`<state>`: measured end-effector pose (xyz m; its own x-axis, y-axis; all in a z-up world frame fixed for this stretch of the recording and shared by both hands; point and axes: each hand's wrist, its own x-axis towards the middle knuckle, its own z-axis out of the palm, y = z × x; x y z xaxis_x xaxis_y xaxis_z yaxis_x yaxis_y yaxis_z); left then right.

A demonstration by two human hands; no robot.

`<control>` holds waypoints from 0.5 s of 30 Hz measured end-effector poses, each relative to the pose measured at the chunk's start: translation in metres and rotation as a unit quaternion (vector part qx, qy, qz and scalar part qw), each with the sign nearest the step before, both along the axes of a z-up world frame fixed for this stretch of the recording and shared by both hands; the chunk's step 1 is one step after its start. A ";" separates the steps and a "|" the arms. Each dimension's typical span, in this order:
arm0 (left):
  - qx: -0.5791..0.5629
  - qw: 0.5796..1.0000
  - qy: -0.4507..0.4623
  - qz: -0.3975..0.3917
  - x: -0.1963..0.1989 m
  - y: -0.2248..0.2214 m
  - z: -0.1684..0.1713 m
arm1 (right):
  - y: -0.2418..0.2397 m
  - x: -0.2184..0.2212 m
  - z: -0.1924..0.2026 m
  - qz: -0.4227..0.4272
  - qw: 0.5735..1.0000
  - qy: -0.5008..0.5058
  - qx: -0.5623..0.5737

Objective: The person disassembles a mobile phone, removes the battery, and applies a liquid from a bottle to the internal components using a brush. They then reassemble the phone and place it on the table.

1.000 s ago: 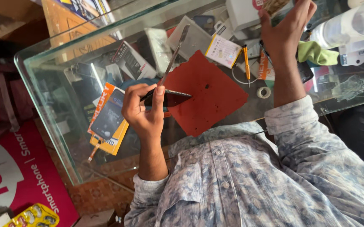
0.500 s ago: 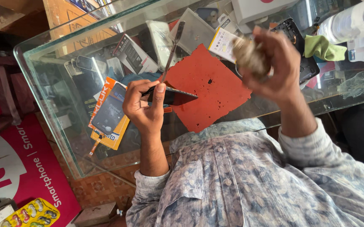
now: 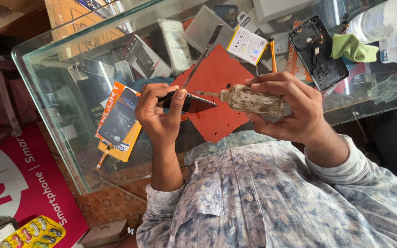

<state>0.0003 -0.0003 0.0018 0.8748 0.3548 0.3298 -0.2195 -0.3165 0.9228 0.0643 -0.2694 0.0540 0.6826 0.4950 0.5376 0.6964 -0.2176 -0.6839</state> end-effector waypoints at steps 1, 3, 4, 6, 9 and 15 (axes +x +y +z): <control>-0.001 1.000 -0.001 -0.003 0.000 0.000 -0.001 | 0.002 0.000 0.001 0.006 1.000 0.001 0.001; 0.001 1.000 -0.004 -0.003 0.000 0.000 -0.002 | 0.004 0.001 0.001 0.020 1.000 0.004 0.003; 0.001 1.000 -0.005 -0.003 0.001 0.000 -0.002 | 0.005 0.000 0.001 0.022 1.000 0.004 -0.001; 0.004 1.000 -0.010 -0.008 0.001 0.000 -0.001 | 0.004 -0.001 -0.003 0.026 1.000 0.003 -0.009; 0.024 1.000 0.000 0.008 0.002 -0.001 0.004 | -0.002 0.000 -0.023 0.022 0.999 0.019 0.014; 0.093 0.995 0.009 0.041 0.012 0.012 0.017 | -0.012 0.023 -0.098 -0.012 0.885 0.334 0.324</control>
